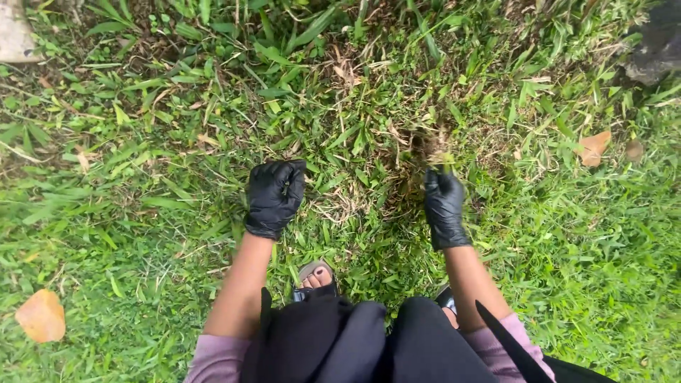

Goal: Pull weeds by hand from a grassy area in a garden.

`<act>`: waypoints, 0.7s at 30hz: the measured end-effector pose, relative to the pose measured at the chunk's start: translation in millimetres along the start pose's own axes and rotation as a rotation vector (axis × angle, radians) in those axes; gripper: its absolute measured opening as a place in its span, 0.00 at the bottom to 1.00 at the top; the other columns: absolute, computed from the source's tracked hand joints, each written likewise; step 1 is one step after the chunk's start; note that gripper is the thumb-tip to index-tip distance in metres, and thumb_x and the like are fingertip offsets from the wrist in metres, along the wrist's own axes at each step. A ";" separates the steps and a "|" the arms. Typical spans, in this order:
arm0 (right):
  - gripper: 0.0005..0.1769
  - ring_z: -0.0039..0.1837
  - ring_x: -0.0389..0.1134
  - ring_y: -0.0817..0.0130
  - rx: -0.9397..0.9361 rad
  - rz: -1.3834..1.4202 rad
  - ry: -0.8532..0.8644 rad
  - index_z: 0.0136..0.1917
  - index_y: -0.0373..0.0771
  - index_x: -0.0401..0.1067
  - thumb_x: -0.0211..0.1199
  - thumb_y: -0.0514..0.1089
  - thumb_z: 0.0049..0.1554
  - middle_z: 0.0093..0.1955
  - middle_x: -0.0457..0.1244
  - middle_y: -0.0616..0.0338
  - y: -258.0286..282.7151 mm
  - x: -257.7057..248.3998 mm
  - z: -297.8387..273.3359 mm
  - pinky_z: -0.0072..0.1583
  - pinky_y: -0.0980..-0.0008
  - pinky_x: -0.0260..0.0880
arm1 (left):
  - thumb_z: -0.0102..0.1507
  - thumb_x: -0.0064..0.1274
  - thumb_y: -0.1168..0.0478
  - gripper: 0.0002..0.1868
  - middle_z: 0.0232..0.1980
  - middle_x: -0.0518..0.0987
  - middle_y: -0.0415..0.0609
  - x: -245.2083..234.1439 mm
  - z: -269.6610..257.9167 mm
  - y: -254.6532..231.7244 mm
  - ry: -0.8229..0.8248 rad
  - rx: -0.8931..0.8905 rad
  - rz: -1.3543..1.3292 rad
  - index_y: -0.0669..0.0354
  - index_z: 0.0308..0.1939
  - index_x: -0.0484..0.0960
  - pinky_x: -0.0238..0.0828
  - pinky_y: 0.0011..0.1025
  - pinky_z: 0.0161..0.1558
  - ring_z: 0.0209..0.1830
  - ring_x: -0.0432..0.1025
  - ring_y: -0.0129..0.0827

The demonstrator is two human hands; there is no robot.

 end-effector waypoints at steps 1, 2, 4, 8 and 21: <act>0.10 0.46 0.64 0.78 0.002 -0.001 -0.008 0.57 0.33 0.75 0.62 0.40 0.65 0.47 0.69 0.64 0.3 10.7 4.0 0.50 0.75 0.66 | 0.64 0.56 0.61 0.12 0.45 0.82 0.47 3.3 3.4 -5.3 0.004 0.005 -0.005 0.50 0.52 0.83 0.65 0.43 0.53 0.45 0.74 0.46; 0.10 0.44 0.65 0.74 -0.045 -0.107 0.016 0.55 0.32 0.75 0.62 0.40 0.63 0.44 0.69 0.60 2.1 21.9 7.5 0.49 0.72 0.68 | 0.65 0.55 0.61 0.11 0.45 0.81 0.47 7.1 6.4 -11.3 0.007 0.017 -0.026 0.50 0.52 0.83 0.65 0.43 0.54 0.46 0.74 0.46; 0.09 0.42 0.66 0.71 -0.086 -0.213 0.027 0.53 0.32 0.75 0.63 0.40 0.62 0.41 0.69 0.55 7.9 40.7 15.9 0.47 0.70 0.69 | 0.66 0.55 0.61 0.10 0.46 0.81 0.47 14.0 11.2 -23.2 0.018 0.037 -0.052 0.50 0.52 0.82 0.65 0.42 0.54 0.47 0.73 0.46; 0.12 0.39 0.66 0.51 -0.176 -0.470 0.184 0.44 0.37 0.75 0.69 0.48 0.56 0.37 0.65 0.45 11.8 67.6 37.4 0.44 0.56 0.67 | 0.66 0.55 0.61 0.10 0.48 0.81 0.45 26.3 22.0 -45.7 0.048 0.079 -0.082 0.50 0.51 0.83 0.65 0.42 0.56 0.49 0.73 0.45; 0.30 0.55 0.71 0.49 -0.176 -0.395 0.363 0.56 0.38 0.75 0.77 0.45 0.40 0.54 0.70 0.48 -7.2 65.6 38.0 0.56 0.58 0.72 | 0.66 0.24 0.31 0.38 0.80 0.56 0.42 218.3 117.3 -91.6 1.029 0.418 0.287 0.33 0.78 0.58 0.22 0.54 0.77 0.81 0.47 0.45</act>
Point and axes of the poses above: each hand's wrist, its own z-axis towards the middle knuckle, its own x-axis out of the palm, y = z × x, the point moved 4 cm from there along z, towards the middle knuckle
